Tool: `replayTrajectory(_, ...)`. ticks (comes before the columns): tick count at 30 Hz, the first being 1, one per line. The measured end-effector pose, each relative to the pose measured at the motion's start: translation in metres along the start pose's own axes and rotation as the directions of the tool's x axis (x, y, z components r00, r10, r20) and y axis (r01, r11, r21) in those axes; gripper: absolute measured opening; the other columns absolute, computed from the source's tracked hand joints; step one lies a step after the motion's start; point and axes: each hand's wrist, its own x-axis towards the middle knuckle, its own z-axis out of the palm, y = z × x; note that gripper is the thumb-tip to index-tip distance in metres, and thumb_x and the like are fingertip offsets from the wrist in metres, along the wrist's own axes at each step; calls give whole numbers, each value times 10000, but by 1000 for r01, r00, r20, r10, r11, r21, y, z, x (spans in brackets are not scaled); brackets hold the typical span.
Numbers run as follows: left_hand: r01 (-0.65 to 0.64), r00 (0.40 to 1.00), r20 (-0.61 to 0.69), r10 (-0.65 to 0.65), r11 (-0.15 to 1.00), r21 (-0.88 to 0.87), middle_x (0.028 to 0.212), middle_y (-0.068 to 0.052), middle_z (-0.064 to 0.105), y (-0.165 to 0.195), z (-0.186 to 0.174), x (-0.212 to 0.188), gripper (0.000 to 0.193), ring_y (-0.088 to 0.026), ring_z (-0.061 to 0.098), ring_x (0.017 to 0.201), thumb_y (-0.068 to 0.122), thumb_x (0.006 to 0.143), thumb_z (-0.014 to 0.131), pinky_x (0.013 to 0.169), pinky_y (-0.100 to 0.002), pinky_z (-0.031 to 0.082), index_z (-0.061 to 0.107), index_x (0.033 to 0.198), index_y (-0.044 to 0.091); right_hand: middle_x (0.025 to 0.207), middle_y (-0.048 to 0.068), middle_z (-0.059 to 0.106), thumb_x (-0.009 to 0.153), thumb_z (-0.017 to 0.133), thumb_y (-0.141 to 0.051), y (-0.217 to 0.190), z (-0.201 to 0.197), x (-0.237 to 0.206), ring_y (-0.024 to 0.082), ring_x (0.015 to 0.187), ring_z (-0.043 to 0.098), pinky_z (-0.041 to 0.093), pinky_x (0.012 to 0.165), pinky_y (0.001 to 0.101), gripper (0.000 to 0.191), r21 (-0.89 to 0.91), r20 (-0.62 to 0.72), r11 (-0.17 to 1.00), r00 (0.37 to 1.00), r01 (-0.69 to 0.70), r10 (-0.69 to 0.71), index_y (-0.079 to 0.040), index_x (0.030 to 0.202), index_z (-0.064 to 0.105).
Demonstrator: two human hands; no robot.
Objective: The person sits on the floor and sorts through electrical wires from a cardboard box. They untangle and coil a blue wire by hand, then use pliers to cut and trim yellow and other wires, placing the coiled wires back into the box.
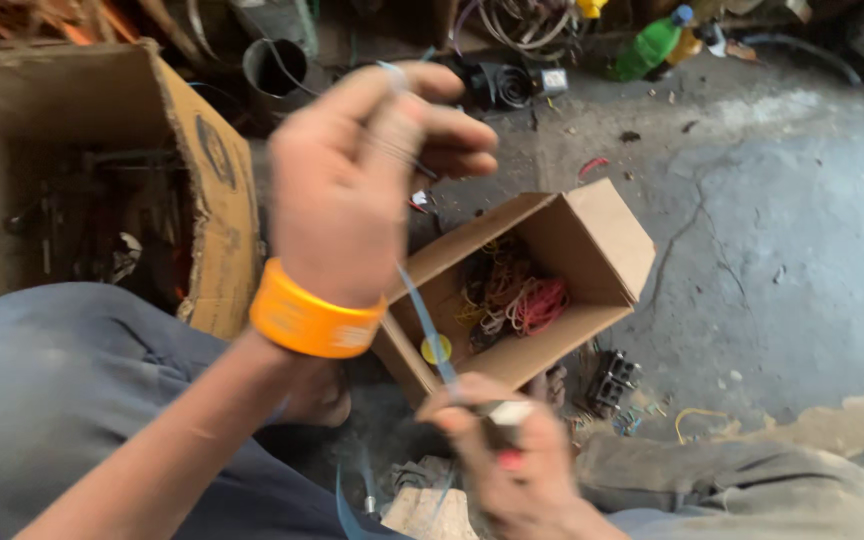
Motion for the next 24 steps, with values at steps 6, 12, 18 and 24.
replayTrajectory(6, -18, 890, 410, -199, 884, 467, 818, -66, 745, -7, 19, -8, 164, -111, 753, 649, 86, 1017, 512, 580, -268, 605, 652, 1043, 5, 863, 72, 693, 1066, 564, -186, -46, -73, 18, 141, 726, 698, 571, 584, 280, 177, -68, -433, 997, 902, -35, 2, -28, 1020, 630)
replayTrajectory(12, 358, 628, 693, -355, 922, 149, 680, -53, 657, 5, 44, -42, 282, -113, 572, 582, 167, 1089, 448, 577, -312, 499, 663, 1045, -10, 887, 138, 696, 1095, 580, -123, -44, -102, 25, 165, 712, 646, 531, 610, 289, 171, 199, -484, 979, 872, 29, 73, 31, 1079, 651)
replayTrajectory(18, 799, 534, 745, -401, 526, -289, 704, -61, 604, 2, 26, -41, 329, -96, 449, 532, 185, 1148, 443, 474, -236, 366, 615, 1119, -94, 1045, 54, 699, 1042, 572, -116, -23, -80, 36, 104, 939, 652, 566, 826, 264, 151, 102, -312, 995, 949, -7, 39, 11, 1074, 646)
replayTrajectory(24, 567, 824, 365, -434, 633, -527, 1033, -200, 730, 3, 28, -32, 357, -245, 734, 842, 167, 1076, 457, 716, -329, 600, 541, 1263, -125, 753, 49, 643, 980, 669, -73, -2, -32, 22, 101, 682, 577, 483, 607, 269, 101, -47, -131, 946, 941, -320, 312, -9, 952, 742)
